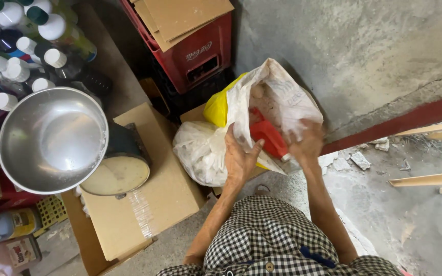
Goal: The person is weighing white granulated fertilizer or chemicals into plastic bags using a scale.
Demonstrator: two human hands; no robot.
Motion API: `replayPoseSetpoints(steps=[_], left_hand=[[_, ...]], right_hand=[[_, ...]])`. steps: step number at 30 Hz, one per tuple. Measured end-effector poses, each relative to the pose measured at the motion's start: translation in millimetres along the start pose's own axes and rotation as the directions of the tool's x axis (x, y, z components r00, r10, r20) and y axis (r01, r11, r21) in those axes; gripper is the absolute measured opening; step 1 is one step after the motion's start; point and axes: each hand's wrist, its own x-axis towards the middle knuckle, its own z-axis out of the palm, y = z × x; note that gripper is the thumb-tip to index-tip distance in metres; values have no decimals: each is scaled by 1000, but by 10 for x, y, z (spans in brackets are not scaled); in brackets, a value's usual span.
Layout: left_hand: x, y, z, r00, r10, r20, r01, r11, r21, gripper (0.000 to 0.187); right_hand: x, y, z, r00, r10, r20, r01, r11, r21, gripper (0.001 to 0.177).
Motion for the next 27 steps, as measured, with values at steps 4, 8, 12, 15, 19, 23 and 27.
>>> replayPoseSetpoints(steps=[4, 8, 12, 15, 19, 23, 27], left_hand=[[41, -220, 22, 999, -1, -45, -2, 998, -64, 86], [72, -103, -84, 990, -137, 33, 137, 991, -2, 77], [73, -343, -12, 997, -77, 14, 77, 997, -15, 73], [159, -505, -79, 999, 22, -33, -23, 1000, -20, 74], [316, -673, -194, 998, -70, 4, 70, 997, -40, 71], [302, -1167, -6, 999, -54, 0, 54, 989, -136, 66], [270, -863, -83, 989, -146, 28, 146, 927, -346, 67]], right_hand=[[195, 151, -404, 938, -164, -304, 47, 933, -357, 64], [404, 624, -271, 936, 300, 185, -338, 914, 226, 58], [893, 1459, 324, 846, 427, 320, -530, 598, 602, 41], [877, 923, 276, 892, 391, 227, -448, 693, 565, 41], [852, 376, 415, 960, 276, 46, -267, 852, 451, 43], [620, -508, 788, 997, 29, 68, -51, 936, 348, 42], [543, -312, 982, 958, -260, 117, 206, 916, 344, 40]])
